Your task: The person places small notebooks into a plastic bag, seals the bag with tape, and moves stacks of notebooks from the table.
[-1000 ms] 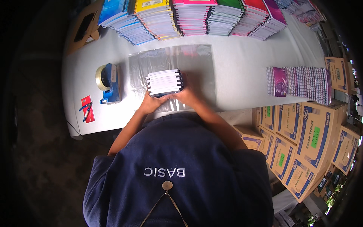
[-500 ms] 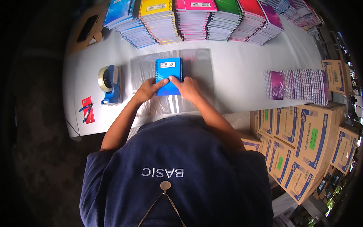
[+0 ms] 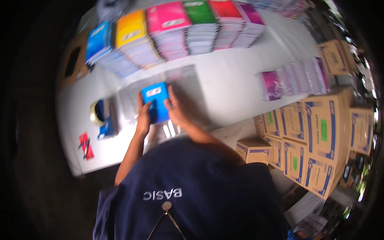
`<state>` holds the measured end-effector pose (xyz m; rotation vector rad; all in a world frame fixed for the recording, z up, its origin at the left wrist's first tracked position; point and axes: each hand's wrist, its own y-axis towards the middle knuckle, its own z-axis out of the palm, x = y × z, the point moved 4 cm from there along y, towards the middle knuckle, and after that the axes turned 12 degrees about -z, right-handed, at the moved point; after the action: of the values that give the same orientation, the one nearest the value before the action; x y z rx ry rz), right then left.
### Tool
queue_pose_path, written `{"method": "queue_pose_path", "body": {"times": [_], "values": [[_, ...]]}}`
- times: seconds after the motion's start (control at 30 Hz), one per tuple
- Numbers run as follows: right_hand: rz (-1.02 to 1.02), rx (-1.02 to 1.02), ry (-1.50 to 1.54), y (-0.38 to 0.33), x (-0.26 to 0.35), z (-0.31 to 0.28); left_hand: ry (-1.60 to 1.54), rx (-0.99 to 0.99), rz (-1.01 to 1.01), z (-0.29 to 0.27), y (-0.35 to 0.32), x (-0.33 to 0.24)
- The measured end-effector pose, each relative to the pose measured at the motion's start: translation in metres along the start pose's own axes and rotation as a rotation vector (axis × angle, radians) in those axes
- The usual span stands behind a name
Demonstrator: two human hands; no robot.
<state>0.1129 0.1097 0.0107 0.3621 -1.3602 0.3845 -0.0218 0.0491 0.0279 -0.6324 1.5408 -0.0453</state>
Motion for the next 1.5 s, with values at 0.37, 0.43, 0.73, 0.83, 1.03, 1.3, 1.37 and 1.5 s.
{"method": "queue_pose_path", "body": {"times": [0.37,0.43,0.73,0.83,1.03,1.3,1.37,1.5], "values": [[-0.059,-0.003,-0.469,0.002,0.0,-0.033,0.346,-0.218,0.182,-0.029,0.01,0.024],[-0.02,-0.165,-1.058,-0.004,0.01,-0.056,0.841,-0.565,0.129,-0.053,0.005,0.025],[-0.178,-0.001,-1.391,-0.001,0.002,-0.066,1.274,-1.078,0.178,-0.073,0.009,0.071],[-0.316,-0.232,-1.42,-0.006,0.002,-0.066,1.373,-0.796,-0.315,-0.057,0.01,0.062],[-0.278,0.05,-1.211,-0.002,-0.001,-0.062,1.194,-1.169,0.078,-0.054,-0.004,0.06],[-0.413,-0.007,-1.381,-0.006,-0.006,-0.065,1.261,-0.901,-0.243,-0.045,-0.009,0.043],[-0.361,0.033,-1.217,-0.007,-0.011,-0.069,1.242,-1.001,-0.171,-0.045,-0.012,0.039],[-0.397,-0.212,-1.466,-0.01,0.0,-0.065,1.165,-0.886,-0.182,-0.042,-0.013,0.039]]}}
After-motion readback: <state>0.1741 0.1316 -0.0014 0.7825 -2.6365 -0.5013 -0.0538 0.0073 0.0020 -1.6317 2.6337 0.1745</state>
